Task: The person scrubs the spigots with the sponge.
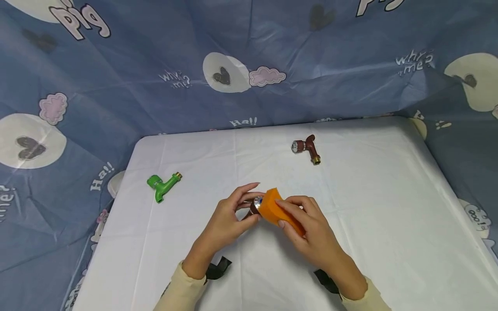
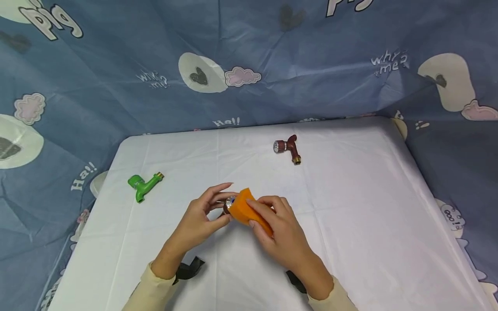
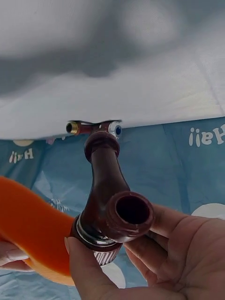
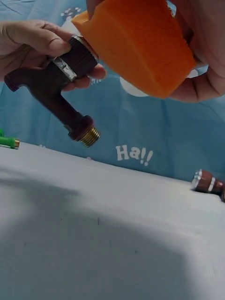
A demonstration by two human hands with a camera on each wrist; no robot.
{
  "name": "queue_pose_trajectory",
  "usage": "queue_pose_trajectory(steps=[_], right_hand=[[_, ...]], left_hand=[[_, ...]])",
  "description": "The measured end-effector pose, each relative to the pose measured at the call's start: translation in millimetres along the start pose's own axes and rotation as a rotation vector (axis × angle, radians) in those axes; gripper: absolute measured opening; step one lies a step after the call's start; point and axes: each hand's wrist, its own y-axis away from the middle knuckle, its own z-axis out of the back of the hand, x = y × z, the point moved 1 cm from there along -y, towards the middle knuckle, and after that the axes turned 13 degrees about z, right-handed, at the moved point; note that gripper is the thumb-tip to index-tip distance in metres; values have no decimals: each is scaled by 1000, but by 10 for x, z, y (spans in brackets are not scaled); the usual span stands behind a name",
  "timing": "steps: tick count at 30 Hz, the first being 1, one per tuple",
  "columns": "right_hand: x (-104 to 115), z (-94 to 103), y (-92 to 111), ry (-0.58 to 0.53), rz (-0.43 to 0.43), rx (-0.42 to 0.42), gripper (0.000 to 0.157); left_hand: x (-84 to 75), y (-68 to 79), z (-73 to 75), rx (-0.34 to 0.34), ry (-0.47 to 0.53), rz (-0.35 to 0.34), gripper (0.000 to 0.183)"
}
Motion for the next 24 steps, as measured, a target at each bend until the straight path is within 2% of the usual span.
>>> queue_pose_trajectory(steps=[8, 11, 14, 18, 24], right_hand=[[-12, 148, 86, -82, -46, 45, 47], [-20, 214, 63, -91, -58, 36, 47], [-28, 209, -27, -65, -26, 5, 48], [-12, 123, -140, -3, 29, 19, 47], [14, 75, -82, 56, 31, 5, 46]], left_hand=[[-5, -15, 4, -45, -33, -25, 75], [-19, -25, 7, -63, -63, -38, 75], [-33, -32, -7, -50, -81, -51, 75], [-44, -37, -44, -22, -100, -60, 72], [-52, -90, -43, -49, -142, -68, 72]])
